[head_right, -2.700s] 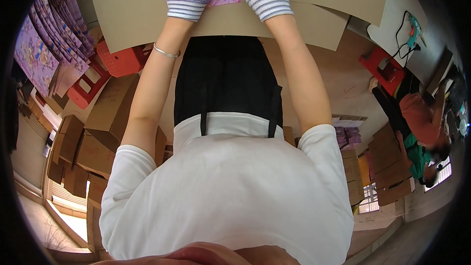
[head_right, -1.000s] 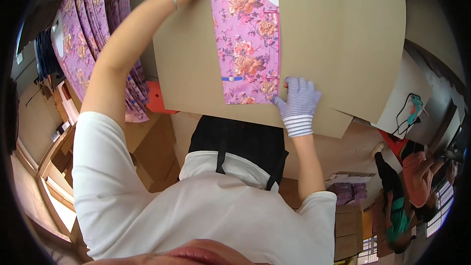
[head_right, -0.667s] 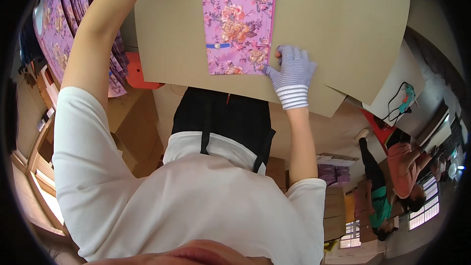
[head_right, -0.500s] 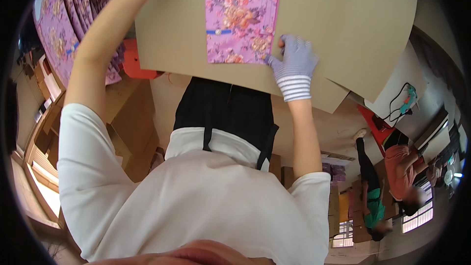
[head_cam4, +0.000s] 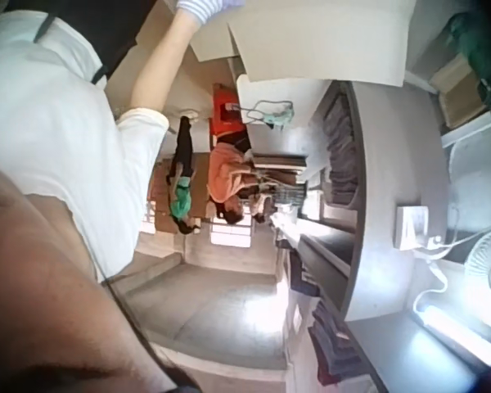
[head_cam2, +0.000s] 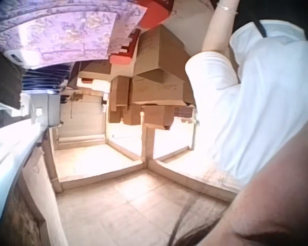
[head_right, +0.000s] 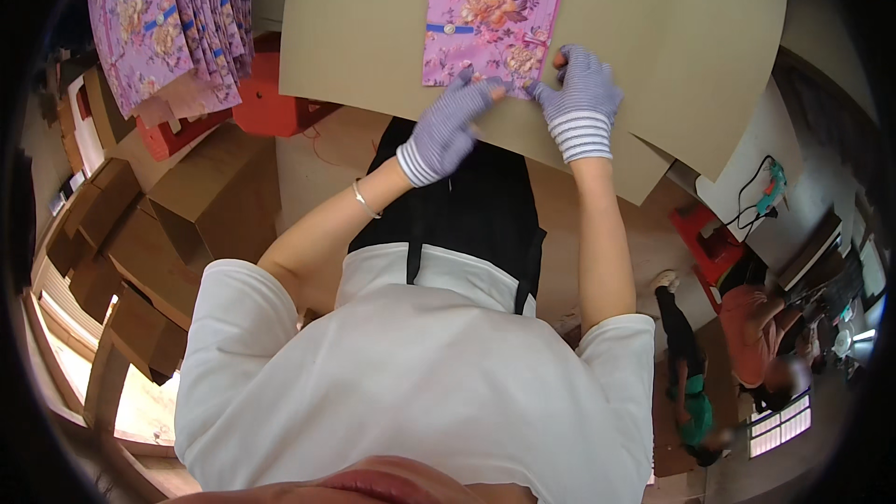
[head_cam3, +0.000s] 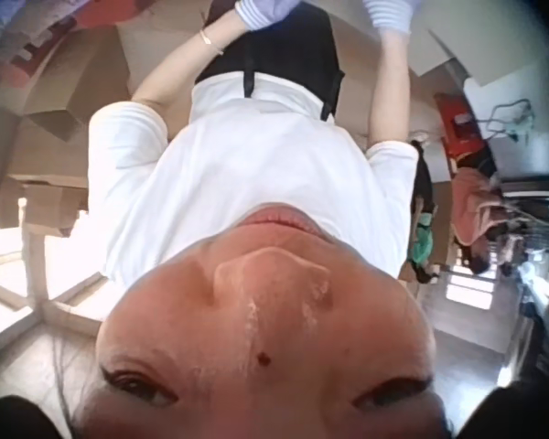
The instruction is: The person folds pink floral-patterned garments on a cardboard surface. They repeatedly pick up each garment, align it, fold it in half, and place it into a growing stack on the left side of the table. The process is continuous and repetitive throughout the clip.
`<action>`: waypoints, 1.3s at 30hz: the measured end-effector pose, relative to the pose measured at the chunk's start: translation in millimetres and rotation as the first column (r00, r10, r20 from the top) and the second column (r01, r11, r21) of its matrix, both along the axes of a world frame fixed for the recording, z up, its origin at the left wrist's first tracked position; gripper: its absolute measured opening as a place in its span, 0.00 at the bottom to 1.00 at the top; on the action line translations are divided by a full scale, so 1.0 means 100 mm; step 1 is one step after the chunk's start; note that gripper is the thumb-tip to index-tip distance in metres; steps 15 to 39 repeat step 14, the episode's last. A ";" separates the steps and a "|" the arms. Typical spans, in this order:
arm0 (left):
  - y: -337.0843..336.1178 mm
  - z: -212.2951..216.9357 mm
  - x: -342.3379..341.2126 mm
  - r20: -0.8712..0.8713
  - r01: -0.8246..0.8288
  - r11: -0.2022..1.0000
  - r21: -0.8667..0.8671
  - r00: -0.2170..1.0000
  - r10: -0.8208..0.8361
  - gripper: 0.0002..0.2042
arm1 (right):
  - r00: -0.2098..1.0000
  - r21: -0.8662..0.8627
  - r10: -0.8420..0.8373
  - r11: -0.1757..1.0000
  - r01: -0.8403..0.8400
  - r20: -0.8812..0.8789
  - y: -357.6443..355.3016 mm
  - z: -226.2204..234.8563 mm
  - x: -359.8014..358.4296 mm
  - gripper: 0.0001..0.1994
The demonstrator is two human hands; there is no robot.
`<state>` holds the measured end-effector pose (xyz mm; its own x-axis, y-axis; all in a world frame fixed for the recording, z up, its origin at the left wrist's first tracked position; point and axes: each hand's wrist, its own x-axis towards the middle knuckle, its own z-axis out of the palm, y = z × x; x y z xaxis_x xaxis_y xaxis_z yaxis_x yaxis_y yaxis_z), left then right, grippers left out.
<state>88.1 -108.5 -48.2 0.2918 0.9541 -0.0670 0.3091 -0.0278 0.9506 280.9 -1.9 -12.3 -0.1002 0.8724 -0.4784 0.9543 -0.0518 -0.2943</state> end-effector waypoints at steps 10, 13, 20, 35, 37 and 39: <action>1.90 -0.37 -0.77 0.423 -0.029 0.539 -0.842 0.585 0.692 0.24 | 1.000 -0.011 0.013 1.000 -0.013 0.015 0.03 0.02 -0.07 0.24; 1.72 -0.31 -0.61 0.335 -0.180 0.466 -0.866 0.482 0.810 0.22 | 0.998 -0.049 0.000 0.999 0.003 0.062 0.05 0.03 -0.07 0.24; 1.80 -0.29 -0.57 0.346 -0.165 0.478 -0.863 0.495 0.797 0.22 | 0.998 -0.039 -0.020 0.999 0.022 0.068 0.07 0.04 -0.05 0.24; 1.80 -0.29 -0.57 0.346 -0.165 0.478 -0.863 0.495 0.797 0.22 | 0.998 -0.039 -0.020 0.999 0.022 0.068 0.07 0.04 -0.05 0.24; 1.80 -0.29 -0.57 0.346 -0.165 0.478 -0.863 0.495 0.797 0.22 | 0.998 -0.039 -0.020 0.999 0.022 0.068 0.07 0.04 -0.05 0.24; 1.80 -0.29 -0.57 0.346 -0.165 0.478 -0.863 0.495 0.797 0.22 | 0.998 -0.039 -0.020 0.999 0.022 0.068 0.07 0.04 -0.05 0.24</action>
